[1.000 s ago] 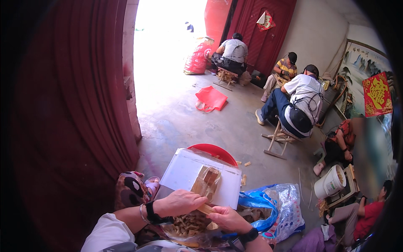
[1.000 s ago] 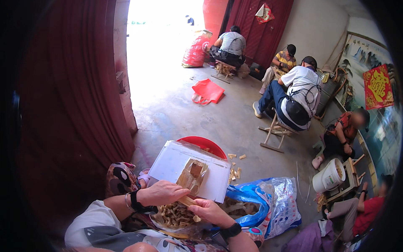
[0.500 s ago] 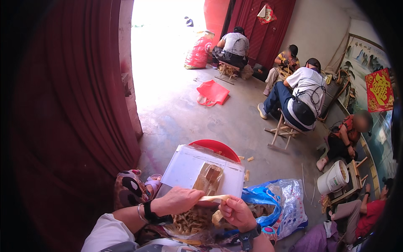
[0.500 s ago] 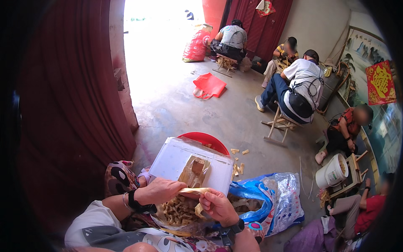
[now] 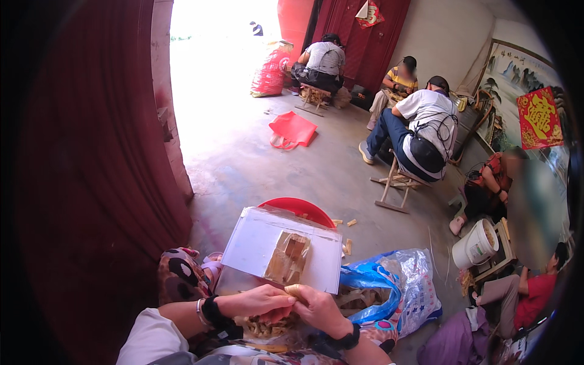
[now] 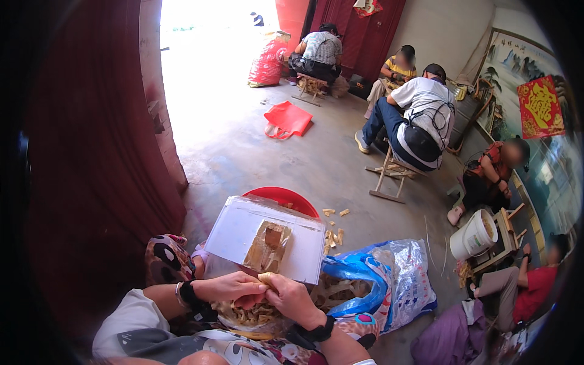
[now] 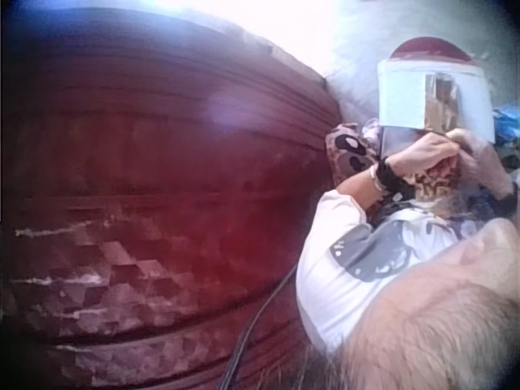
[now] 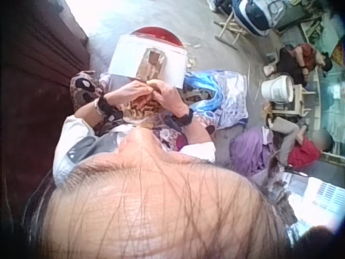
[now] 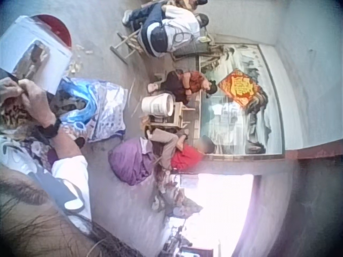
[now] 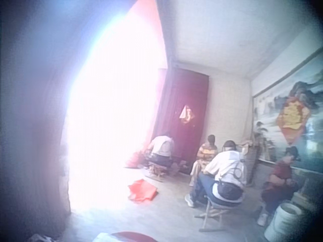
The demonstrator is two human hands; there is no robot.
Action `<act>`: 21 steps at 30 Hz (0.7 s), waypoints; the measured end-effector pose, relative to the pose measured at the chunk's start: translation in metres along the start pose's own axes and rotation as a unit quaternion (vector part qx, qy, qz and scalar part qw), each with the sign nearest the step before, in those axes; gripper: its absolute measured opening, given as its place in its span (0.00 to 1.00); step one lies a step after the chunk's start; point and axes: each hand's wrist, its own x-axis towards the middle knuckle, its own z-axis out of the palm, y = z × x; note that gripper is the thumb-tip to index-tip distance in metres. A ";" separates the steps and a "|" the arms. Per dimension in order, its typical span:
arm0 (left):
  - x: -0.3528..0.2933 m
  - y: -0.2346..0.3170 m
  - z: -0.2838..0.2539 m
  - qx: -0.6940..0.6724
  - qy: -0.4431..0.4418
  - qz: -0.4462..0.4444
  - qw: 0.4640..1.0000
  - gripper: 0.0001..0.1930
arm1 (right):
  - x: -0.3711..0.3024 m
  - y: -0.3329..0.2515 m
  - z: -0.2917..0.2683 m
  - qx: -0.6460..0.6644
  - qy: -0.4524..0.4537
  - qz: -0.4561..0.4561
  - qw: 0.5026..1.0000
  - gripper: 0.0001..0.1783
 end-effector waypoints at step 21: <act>0.017 -0.013 -0.012 -0.017 0.111 0.098 0.989 0.09 | -0.011 0.009 0.000 0.461 0.034 0.224 0.858 0.13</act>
